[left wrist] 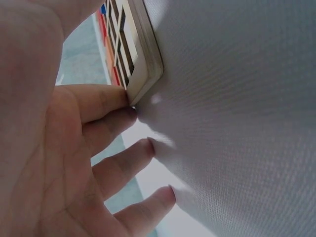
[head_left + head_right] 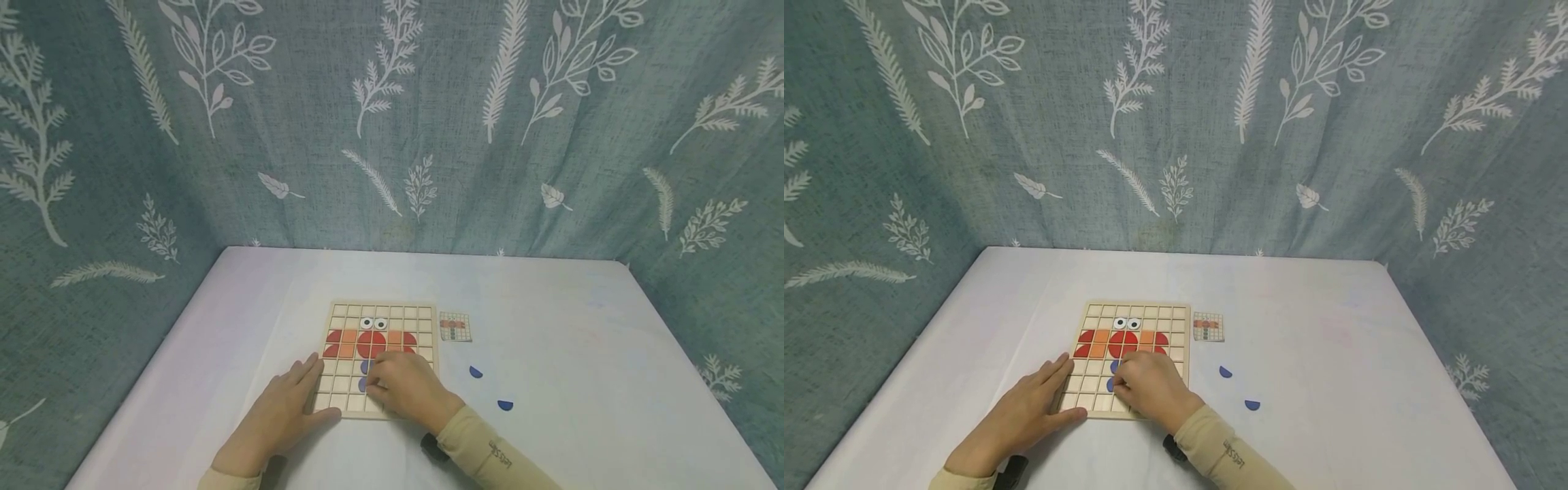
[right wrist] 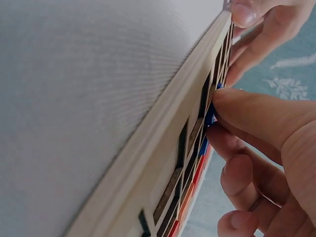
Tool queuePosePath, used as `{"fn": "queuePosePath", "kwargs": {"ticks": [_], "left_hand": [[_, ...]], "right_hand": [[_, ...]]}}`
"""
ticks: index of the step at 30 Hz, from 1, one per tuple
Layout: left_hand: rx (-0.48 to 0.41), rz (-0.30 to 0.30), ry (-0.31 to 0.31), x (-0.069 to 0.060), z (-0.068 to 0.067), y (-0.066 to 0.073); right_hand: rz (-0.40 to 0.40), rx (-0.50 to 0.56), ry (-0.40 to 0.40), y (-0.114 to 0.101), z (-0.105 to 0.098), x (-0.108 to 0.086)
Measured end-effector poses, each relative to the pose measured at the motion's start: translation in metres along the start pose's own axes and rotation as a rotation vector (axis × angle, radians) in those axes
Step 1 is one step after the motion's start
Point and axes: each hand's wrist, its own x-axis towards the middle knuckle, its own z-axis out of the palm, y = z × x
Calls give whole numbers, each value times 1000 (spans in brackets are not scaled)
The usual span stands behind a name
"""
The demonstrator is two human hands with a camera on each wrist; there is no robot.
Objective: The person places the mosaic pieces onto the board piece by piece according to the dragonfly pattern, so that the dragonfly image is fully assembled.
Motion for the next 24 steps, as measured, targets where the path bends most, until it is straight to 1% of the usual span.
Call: {"fn": "queuePosePath", "kwargs": {"ticks": [4, 9, 14, 18, 24], "left_hand": [[-2, -1, 1, 0, 1, 0], [-9, 13, 27, 1, 1, 0], [-11, 7, 21, 0, 1, 0], [-13, 1, 8, 0, 0, 0], [-13, 0, 22, 0, 0, 1]], "right_hand": [[2, -5, -5, 0, -1, 0], [-3, -2, -11, -1, -4, -2], [40, 23, -43, 0, -10, -7], [50, 50, -4, 4, -18, -12], [56, 69, 26, 17, -32, -22]]}}
